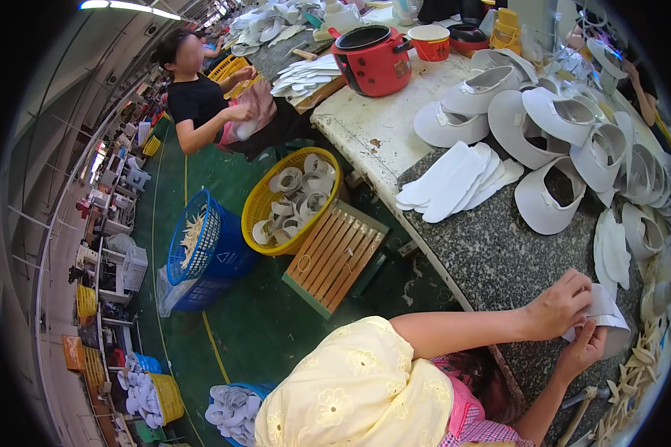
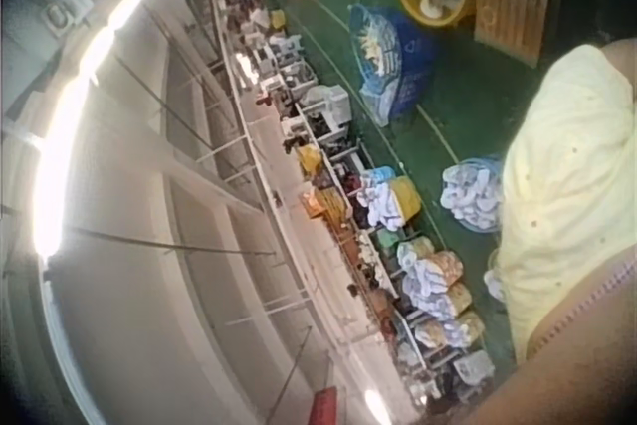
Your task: The person assembles shoe uppers by inserting lining pieces into the uppers, folding and pressing the edges together by hand and with a wooden tool, and placing the assembled pieces into a basket.
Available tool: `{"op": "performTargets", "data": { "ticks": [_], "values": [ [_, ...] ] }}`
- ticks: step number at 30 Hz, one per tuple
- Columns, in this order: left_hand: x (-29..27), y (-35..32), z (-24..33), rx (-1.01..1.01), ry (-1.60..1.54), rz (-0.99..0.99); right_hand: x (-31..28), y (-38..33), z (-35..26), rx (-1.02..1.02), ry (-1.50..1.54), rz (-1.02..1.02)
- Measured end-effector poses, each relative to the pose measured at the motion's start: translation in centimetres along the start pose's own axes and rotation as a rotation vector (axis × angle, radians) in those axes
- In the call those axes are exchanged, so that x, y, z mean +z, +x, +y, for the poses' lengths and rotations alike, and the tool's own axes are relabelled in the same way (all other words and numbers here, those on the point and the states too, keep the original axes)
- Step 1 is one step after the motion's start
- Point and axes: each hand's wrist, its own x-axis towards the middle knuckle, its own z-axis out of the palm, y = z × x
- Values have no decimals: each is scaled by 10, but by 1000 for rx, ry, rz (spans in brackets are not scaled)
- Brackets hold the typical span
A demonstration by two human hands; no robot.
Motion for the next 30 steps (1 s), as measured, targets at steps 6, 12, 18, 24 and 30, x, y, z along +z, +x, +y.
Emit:
{"op": "performTargets", "data": {
  "ticks": [6,12,18,24,30],
  "values": [
    [13,0,-4,-327,-151,138,-15,2,17,-46,-252,80],
    [-15,30,-21,-1042,-1318,153,-30,-13,2,-275,-633,108],
    [-23,41,-12,33,133,183,-22,13,-15,-74,161,180],
    [-17,46,-9,-290,-276,163,-14,17,-26,340,754,121],
    [-17,72,-7,-518,-863,-73,-72,40,-9,-52,535,195]
  ]
}}
